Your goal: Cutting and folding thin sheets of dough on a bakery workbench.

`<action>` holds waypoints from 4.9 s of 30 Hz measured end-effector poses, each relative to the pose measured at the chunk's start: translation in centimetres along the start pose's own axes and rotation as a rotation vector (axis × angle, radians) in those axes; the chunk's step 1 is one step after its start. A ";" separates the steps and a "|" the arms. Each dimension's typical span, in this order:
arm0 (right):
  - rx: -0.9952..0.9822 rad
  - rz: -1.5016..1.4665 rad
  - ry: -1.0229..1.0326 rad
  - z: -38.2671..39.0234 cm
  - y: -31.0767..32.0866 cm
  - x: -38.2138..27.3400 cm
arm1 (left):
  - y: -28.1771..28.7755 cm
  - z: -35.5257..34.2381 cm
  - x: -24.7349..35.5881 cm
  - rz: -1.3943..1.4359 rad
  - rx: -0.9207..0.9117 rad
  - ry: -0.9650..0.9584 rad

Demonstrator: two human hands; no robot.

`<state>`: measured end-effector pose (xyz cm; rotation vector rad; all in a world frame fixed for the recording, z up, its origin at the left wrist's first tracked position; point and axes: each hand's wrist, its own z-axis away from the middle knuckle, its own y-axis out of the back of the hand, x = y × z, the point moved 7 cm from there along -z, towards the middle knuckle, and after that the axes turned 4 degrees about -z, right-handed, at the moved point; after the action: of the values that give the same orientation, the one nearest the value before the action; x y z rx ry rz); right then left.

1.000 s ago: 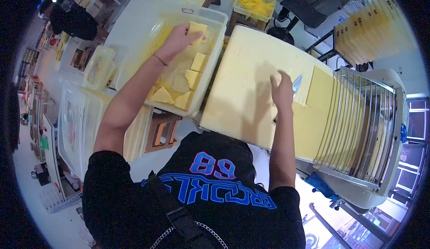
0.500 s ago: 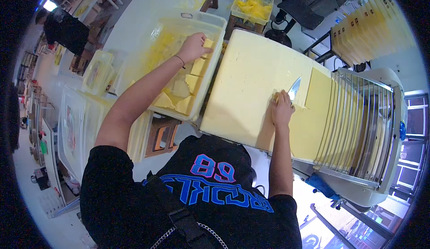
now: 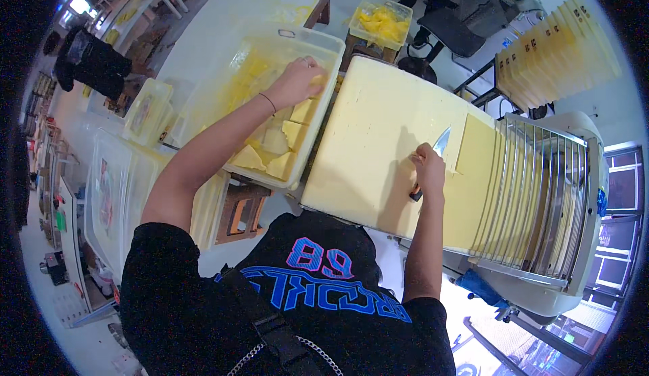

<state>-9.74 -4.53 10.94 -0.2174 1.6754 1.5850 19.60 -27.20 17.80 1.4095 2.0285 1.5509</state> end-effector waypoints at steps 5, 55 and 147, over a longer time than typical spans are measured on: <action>-0.076 -0.320 0.070 -0.7 2.4 -8.8 | 3.7 -1.6 10.1 0.451 -0.071 0.079; 0.082 -0.013 -0.430 11.2 4.2 15.0 | -24.6 -5.7 26.6 0.397 -0.448 0.013; 0.009 0.093 0.371 1.9 -11.2 1.0 | 4.8 14.8 -0.6 0.043 -0.074 0.638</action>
<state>-2.73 -4.71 1.99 -0.4576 1.9977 1.6807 32.37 -18.53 15.45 1.0122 2.2270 2.2881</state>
